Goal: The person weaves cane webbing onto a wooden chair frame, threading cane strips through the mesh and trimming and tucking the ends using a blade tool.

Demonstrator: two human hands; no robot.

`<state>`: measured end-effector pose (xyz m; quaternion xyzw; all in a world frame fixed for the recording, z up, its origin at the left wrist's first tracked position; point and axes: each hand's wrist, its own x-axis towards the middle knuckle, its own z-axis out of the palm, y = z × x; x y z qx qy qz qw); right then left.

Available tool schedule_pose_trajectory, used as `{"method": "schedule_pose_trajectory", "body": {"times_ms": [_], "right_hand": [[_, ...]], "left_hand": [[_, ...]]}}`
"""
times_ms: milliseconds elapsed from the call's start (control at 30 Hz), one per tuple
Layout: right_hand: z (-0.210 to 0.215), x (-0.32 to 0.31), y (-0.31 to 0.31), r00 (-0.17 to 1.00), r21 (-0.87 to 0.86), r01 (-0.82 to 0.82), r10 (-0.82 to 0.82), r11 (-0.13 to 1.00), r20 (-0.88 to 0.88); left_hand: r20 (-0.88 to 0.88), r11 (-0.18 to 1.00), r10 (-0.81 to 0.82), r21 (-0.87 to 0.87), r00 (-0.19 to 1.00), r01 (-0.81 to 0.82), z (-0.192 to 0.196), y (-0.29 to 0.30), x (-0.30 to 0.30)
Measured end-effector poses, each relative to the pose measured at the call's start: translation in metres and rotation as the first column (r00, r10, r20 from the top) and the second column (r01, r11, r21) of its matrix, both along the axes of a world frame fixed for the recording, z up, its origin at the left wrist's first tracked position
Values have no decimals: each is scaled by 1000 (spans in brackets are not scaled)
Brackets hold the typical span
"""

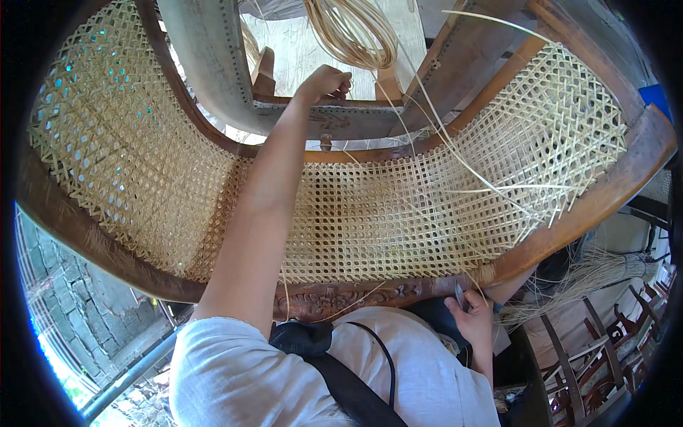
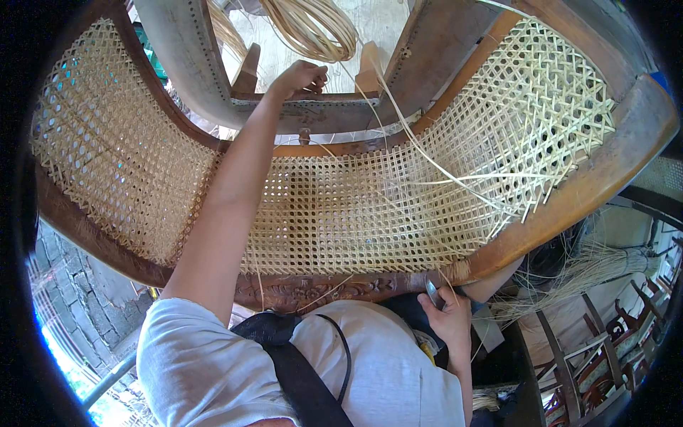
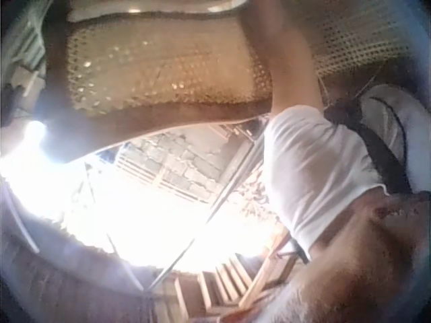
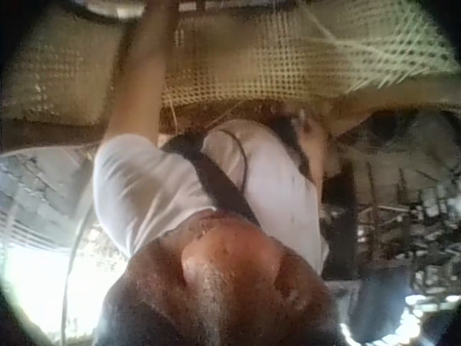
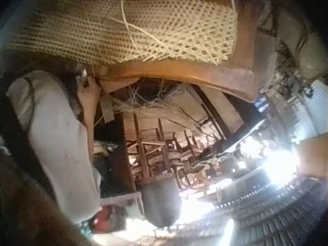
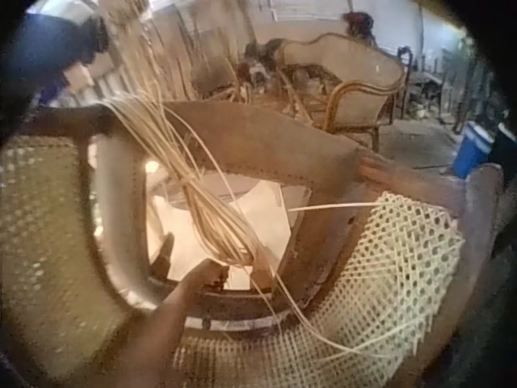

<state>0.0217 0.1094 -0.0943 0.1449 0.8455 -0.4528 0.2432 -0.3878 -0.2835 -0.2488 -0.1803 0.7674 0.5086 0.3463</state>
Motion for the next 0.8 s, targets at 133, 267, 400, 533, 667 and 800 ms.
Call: {"method": "schedule_pose_trajectory", "body": {"times_ms": [133, 267, 400, 533, 667, 800], "right_hand": [[0, -4, -2, 1000, 2, -7, 7, 1000, 24], [5, -4, -2, 1000, 47, -18, 18, 999, -3], [1, -2, 0, 1000, 37, -3, 2, 999, 13], [-2, -4, -4, 1000, 4, -14, 13, 1000, 24], [8, -4, -4, 997, 26, -3, 1, 1000, 76], [2, -2, -2, 998, 28, -11, 9, 1000, 67]], "left_hand": [[-244, 768, -391, -619, 887, 168, -40, -5, -19], [-253, 754, -53, -644, 966, -128, -37, -14, -33], [-399, 727, -74, -649, 914, -224, -51, -13, -35], [-798, 654, -288, -567, 529, -500, -47, -97, -95], [-762, 702, 543, 180, 354, -689, -8, -81, -118], [-492, 754, 656, 465, 573, -464, 33, -89, -87]]}}
